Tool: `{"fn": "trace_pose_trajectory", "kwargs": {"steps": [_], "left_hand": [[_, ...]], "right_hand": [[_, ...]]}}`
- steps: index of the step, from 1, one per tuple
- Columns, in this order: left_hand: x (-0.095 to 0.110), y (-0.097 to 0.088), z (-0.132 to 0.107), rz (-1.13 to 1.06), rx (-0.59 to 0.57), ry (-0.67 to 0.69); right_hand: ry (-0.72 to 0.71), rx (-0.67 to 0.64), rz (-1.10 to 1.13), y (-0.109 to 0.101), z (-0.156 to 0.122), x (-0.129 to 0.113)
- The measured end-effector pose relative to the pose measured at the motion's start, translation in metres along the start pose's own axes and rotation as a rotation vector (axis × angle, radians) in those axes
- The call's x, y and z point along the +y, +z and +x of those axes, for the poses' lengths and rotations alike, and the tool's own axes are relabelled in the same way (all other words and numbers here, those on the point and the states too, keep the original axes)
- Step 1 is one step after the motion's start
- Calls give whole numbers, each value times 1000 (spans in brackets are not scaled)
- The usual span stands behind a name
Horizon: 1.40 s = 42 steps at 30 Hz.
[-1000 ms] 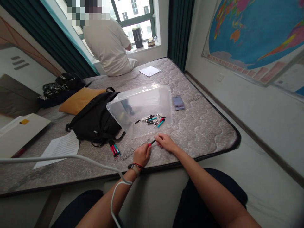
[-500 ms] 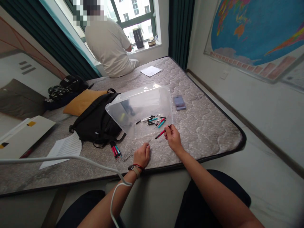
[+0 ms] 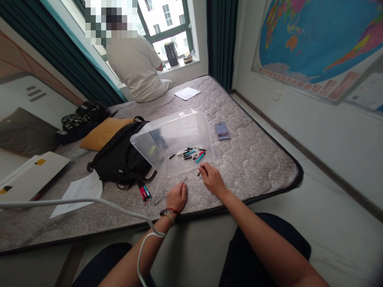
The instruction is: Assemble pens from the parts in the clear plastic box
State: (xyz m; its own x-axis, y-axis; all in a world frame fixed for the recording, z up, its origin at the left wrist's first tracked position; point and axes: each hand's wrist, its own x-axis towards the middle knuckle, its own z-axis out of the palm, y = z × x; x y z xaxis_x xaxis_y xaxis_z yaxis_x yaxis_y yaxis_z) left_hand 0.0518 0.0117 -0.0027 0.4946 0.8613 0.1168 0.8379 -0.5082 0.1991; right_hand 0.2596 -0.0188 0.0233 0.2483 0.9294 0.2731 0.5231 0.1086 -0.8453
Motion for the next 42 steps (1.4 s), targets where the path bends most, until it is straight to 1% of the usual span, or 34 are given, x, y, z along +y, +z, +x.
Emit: {"fn": "trace_pose_trajectory", "kwargs": {"steps": [3, 5, 7, 8, 9, 12, 13, 15, 17, 19, 21, 23, 24, 26, 29, 32, 36, 39, 42], "left_hand": [[1, 0, 0, 17, -7, -2], [2, 0, 0, 25, -11, -4], [2, 1, -1, 25, -9, -4], [1, 1, -1, 19, -6, -3], [0, 1, -1, 9, -5, -2], [-5, 0, 8, -59, -27, -25], [-7, -2, 15, -102, -40, -35], [-9, -9, 33, -211, -61, -43], [-10, -17, 58, -303, -82, -28], [-8, -24, 86, -325, -103, -27], [-3, -28, 115, -266, -113, -23], [3, -27, 145, -151, -124, -11], [6, -26, 159, -88, -144, -9], [14, -22, 184, -46, -167, -5], [26, -16, 215, -5, -201, 12], [37, -13, 236, 56, -246, 47], [41, -9, 251, 138, -287, 84], [35, -9, 253, 179, -316, 96], [21, -16, 250, 197, -321, 105]], "right_hand": [[42, -10, 6, 2, 1, 1], [88, 44, 67, 4, 2, 3], [167, 130, 221, 8, 4, 6], [224, 152, 331, 9, 5, 9], [289, 151, 454, 11, 6, 12], [479, 78, 779, 15, 9, 20], [528, 58, 838, 15, 10, 23], [596, 20, 886, 16, 12, 27], [618, -16, 888, 16, 13, 30], [610, -45, 868, 17, 14, 31], [594, -71, 842, 18, 15, 32], [590, -99, 829, 19, 16, 33], [593, -109, 832, 19, 16, 34], [603, -114, 846, 20, 17, 36], [627, -126, 854, 22, 19, 40], [626, -158, 840, 23, 20, 42], [624, -182, 834, 23, 21, 42], [631, -196, 840, 21, 21, 41], [640, -212, 852, 20, 22, 41]]}}
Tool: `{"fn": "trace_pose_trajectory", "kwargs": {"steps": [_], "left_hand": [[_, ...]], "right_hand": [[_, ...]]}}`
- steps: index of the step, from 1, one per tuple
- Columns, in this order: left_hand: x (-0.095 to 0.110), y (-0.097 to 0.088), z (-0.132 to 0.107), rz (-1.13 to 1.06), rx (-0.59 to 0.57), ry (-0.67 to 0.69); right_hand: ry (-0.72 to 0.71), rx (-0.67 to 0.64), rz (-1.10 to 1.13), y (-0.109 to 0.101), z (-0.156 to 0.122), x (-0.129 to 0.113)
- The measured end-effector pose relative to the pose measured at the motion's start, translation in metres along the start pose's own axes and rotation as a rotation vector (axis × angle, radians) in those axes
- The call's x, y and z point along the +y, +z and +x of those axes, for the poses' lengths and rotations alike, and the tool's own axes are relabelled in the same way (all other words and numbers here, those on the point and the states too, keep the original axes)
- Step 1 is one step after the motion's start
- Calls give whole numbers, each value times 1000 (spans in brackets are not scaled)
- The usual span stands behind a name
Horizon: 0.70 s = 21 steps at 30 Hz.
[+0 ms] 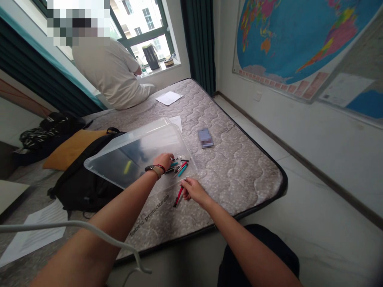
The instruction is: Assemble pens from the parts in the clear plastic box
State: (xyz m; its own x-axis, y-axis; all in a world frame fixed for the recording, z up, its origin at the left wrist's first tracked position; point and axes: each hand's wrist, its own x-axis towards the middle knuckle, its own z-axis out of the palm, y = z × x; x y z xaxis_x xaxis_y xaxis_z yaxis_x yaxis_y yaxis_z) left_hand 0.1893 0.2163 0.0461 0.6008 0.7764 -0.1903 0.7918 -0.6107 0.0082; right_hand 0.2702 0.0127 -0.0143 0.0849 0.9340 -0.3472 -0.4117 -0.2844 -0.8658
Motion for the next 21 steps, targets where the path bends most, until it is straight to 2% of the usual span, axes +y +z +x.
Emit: {"fn": "trace_pose_trajectory", "kwargs": {"steps": [5, 8, 11, 21], "left_hand": [[-34, -14, -22, 37, -10, -47], [-48, -19, -34, 70, -47, -74], [-51, -18, -37, 99, -82, -91], [-53, 6, -33, 155, -128, -162]], "right_hand": [[-6, -1, -16, 1, 0, 0], [-5, 5, -29, 2, -1, 0], [-6, 6, -41, 2, -2, 0], [-1, -3, -57, 1, -4, -3]]}}
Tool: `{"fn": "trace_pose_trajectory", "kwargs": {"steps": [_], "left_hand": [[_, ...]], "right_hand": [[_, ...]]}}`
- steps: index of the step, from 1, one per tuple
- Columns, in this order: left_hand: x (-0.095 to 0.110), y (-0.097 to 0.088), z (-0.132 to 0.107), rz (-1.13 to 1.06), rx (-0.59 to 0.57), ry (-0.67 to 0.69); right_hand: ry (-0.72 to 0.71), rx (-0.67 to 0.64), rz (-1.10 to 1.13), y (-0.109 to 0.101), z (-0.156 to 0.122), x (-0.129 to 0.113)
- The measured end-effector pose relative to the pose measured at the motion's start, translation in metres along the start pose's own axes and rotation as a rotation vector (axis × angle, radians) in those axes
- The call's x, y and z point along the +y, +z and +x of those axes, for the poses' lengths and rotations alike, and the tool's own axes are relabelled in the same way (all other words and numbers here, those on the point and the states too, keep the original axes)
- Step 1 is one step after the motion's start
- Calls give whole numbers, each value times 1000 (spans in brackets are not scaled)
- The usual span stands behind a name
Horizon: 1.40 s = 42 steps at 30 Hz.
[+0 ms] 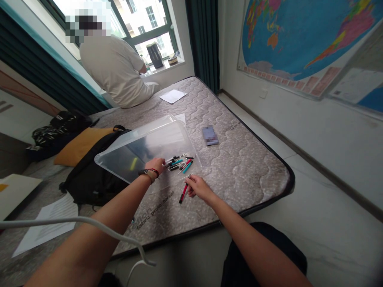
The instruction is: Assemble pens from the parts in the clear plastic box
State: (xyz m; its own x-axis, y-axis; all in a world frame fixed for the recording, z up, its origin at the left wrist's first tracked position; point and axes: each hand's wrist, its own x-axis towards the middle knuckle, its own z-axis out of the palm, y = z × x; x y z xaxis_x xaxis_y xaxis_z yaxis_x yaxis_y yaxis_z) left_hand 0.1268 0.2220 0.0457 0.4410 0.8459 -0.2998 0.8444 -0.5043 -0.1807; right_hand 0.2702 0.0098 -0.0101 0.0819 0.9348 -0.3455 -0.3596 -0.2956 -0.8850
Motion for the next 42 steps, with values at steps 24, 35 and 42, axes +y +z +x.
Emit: {"fn": "trace_pose_trajectory", "kwargs": {"steps": [24, 35, 42], "left_hand": [[-16, 0, -60, -849, -140, -119], [-7, 24, -63, -402, -3, -209], [1, 17, -66, -240, -14, -193]], "right_hand": [[-10, -10, -29, 1, 3, 2], [-10, -11, -13, 1, 4, 2], [1, -12, -13, 1, 4, 1]]}}
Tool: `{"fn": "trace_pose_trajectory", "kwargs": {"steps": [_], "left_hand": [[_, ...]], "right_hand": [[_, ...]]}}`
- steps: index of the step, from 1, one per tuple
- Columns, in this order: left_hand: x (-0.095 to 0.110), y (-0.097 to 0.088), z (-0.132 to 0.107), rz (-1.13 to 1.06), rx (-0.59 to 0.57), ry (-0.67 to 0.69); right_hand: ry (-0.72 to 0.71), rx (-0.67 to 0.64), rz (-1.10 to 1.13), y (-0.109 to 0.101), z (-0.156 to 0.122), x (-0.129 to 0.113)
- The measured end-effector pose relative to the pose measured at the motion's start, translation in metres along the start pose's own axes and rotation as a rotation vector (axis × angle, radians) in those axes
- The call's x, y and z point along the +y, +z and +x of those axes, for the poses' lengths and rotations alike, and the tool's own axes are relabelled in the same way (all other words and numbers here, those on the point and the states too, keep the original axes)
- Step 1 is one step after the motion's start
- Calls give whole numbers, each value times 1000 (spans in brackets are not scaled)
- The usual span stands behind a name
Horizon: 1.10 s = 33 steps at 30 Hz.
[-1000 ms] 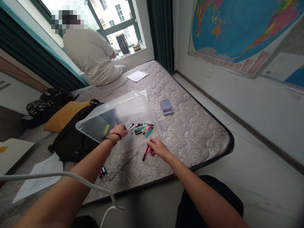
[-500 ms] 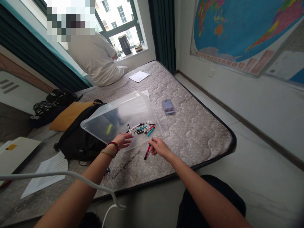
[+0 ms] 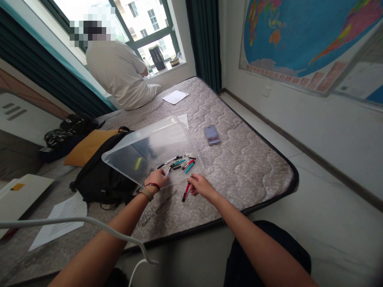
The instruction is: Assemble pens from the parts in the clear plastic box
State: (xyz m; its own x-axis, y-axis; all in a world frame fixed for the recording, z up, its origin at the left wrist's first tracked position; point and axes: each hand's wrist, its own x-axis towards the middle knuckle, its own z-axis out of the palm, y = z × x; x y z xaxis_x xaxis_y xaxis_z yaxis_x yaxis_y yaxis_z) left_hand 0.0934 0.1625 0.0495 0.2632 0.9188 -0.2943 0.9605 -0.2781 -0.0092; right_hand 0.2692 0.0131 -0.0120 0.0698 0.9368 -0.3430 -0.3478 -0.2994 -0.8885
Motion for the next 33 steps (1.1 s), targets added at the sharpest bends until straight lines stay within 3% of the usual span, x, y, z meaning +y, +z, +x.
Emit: {"fn": "trace_pose_trajectory", "kwargs": {"steps": [5, 9, 19, 23, 28, 33], "left_hand": [[7, -5, -4, 13, 85, 90], [11, -3, -3, 11, 66, 139], [-1, -2, 9, 71, 19, 57], [-3, -2, 9, 50, 34, 96], [10, 2, 4, 2, 65, 270], [23, 3, 4, 15, 31, 264]], "right_hand": [[1, 0, -7, 0, 0, -1], [-9, 0, -3, 0, -1, -1], [-2, -5, 3, 0, 1, 0], [2, -6, 9, -1, 0, 0], [2, -4, 4, 0, 0, -1], [22, 3, 4, 1, -1, -4]]}}
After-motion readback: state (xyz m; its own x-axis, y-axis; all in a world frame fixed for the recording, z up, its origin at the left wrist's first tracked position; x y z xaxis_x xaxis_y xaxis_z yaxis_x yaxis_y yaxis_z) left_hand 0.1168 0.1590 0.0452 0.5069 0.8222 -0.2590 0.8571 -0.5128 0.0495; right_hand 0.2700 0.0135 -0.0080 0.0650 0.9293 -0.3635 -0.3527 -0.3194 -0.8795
